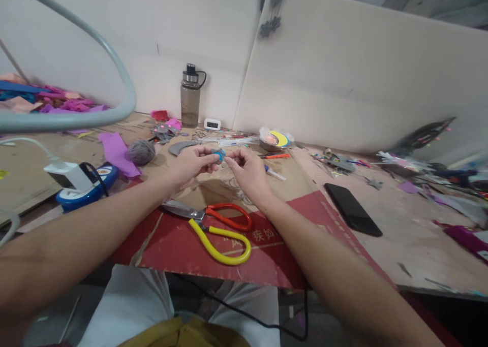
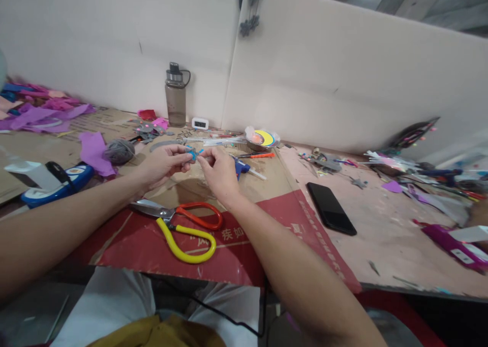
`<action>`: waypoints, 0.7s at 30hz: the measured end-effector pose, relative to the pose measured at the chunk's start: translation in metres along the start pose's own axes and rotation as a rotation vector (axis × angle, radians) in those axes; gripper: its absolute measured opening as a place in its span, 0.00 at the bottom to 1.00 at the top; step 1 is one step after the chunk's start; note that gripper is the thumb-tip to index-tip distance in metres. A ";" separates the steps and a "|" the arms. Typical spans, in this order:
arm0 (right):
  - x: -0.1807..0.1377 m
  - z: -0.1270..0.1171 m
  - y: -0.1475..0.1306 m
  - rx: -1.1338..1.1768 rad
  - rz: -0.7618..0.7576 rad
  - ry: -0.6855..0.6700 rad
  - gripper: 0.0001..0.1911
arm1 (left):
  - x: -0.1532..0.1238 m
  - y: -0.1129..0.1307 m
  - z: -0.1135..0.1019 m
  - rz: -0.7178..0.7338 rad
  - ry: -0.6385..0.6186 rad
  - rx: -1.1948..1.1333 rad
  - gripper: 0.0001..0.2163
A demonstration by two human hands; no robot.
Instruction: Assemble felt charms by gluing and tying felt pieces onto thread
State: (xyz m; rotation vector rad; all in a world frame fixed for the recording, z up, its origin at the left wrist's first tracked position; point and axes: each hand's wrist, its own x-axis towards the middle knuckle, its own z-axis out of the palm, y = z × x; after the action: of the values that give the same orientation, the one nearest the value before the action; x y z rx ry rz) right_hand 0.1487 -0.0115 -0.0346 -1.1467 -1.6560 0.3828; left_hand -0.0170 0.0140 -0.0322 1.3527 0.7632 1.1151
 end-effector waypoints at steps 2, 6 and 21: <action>0.000 -0.001 0.000 -0.026 -0.019 0.001 0.06 | 0.000 0.001 0.000 0.021 0.009 0.007 0.10; 0.001 -0.003 0.000 -0.094 -0.093 0.011 0.04 | 0.000 0.002 0.000 0.054 0.023 0.075 0.09; 0.002 -0.006 0.004 -0.203 -0.283 0.016 0.02 | -0.006 0.007 0.003 0.030 0.010 0.315 0.12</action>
State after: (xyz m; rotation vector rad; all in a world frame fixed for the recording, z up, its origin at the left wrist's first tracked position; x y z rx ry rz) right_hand 0.1557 -0.0093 -0.0338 -1.0381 -1.8437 0.0257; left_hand -0.0178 0.0063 -0.0260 1.6261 0.9577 1.0551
